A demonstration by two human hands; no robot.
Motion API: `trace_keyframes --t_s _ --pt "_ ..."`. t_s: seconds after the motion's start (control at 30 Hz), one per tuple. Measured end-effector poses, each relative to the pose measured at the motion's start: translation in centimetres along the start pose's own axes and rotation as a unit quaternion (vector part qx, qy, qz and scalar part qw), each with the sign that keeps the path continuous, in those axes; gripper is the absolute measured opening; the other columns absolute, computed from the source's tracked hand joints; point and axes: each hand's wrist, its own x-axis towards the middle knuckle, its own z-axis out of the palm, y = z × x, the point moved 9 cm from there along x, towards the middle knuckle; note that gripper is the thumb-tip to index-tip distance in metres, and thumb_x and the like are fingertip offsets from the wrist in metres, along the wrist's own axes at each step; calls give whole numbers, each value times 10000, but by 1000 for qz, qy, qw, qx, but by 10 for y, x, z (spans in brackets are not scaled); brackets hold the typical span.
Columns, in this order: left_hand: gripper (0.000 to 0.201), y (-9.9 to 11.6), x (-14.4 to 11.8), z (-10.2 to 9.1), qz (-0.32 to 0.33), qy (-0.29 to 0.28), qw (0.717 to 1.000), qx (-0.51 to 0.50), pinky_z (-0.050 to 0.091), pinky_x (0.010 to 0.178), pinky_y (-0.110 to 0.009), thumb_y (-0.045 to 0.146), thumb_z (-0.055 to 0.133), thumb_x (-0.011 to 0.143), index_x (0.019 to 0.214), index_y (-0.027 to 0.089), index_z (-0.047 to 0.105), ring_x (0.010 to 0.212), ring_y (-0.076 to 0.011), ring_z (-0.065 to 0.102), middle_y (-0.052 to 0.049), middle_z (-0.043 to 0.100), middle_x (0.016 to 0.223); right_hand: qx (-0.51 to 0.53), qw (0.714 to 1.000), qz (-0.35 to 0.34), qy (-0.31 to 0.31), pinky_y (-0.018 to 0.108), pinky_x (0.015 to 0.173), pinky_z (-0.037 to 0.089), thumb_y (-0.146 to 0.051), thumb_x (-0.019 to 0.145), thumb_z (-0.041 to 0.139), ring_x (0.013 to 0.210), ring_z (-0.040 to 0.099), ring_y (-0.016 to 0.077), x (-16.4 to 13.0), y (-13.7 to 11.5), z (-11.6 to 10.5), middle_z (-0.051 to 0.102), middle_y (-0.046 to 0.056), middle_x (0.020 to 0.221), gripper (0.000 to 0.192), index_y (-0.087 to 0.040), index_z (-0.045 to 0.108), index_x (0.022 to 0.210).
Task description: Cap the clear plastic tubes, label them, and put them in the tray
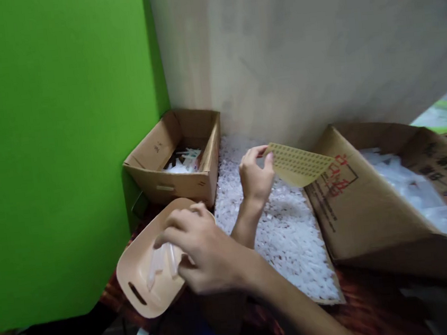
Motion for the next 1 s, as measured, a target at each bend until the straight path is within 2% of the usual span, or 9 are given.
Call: trace_keyframes --t_s 0.13,0.23,0.3,0.4,0.43,0.5,0.67,0.87,1.0 --pt "135 -7 8 -17 -23 9 1000 -15 581 852 -346 144 623 933 1036 161 709 937 -221 747 -120 786 1026 -170 980 11 -99 472 1008 479 -140 849 631 954 614 260 -1 4 5 695 94 975 107 -154 699 930" --pt "173 -12 14 -31 -34 20 999 -14 585 824 -353 254 617 934 1034 161 723 871 -236 744 -95 788 967 -214 969 107 61 443 985 505 -90 886 578 1005 643 256 -43 10 -102 738 89 1042 203 -201 700 1004" --pt "253 -13 17 -44 -36 31 999 3 578 843 -360 331 596 946 1067 158 736 916 -261 743 -104 791 1006 -294 901 232 220 441 914 527 -106 944 522 1008 670 270 -99 17 -199 749 89 1071 270 -232 706 1096" --pt "358 -12 20 -59 -38 26 997 60 550 916 -382 399 523 985 1147 168 743 1066 -302 725 -142 781 1160 -378 753 520 140 423 945 517 -190 949 540 1096 677 301 -190 65 -277 733 149 1198 260 -174 733 1123" --pt "358 -12 19 -60 -38 4 996 81 541 923 -379 394 516 989 1153 177 749 1094 -306 720 -144 780 1186 -352 692 628 53 404 959 513 -195 936 552 1141 670 304 -224 89 -281 722 152 1250 283 -174 733 1152" --pt "277 -18 16 -53 -40 -79 989 122 540 863 -350 349 580 956 1064 197 785 1029 -298 740 -127 805 1116 -286 658 695 -32 375 866 549 -168 822 672 1004 726 307 -260 118 -274 782 124 1078 207 -188 789 992" --pt "91 -52 -13 -20 -54 -312 922 223 497 653 -294 142 826 707 705 207 763 662 -240 712 -46 756 693 -188 640 735 -122 309 701 557 -125 729 745 811 761 263 -285 144 -240 802 50 857 138 -236 806 782" --pt "194 -43 -32 29 13 -387 868 311 542 1000 -441 274 713 951 1122 182 714 1143 -250 666 -99 701 1242 -170 596 770 -153 313 764 579 -208 907 726 861 744 210 -294 134 -237 786 45 947 53 -196 778 902" --pt "338 -39 -67 75 5 -454 828 329 594 945 -455 366 657 1004 1291 187 642 1114 -245 676 -110 655 1312 -185 575 784 -146 362 791 592 -252 901 766 833 729 219 -295 137 -241 761 78 914 116 -138 756 886"
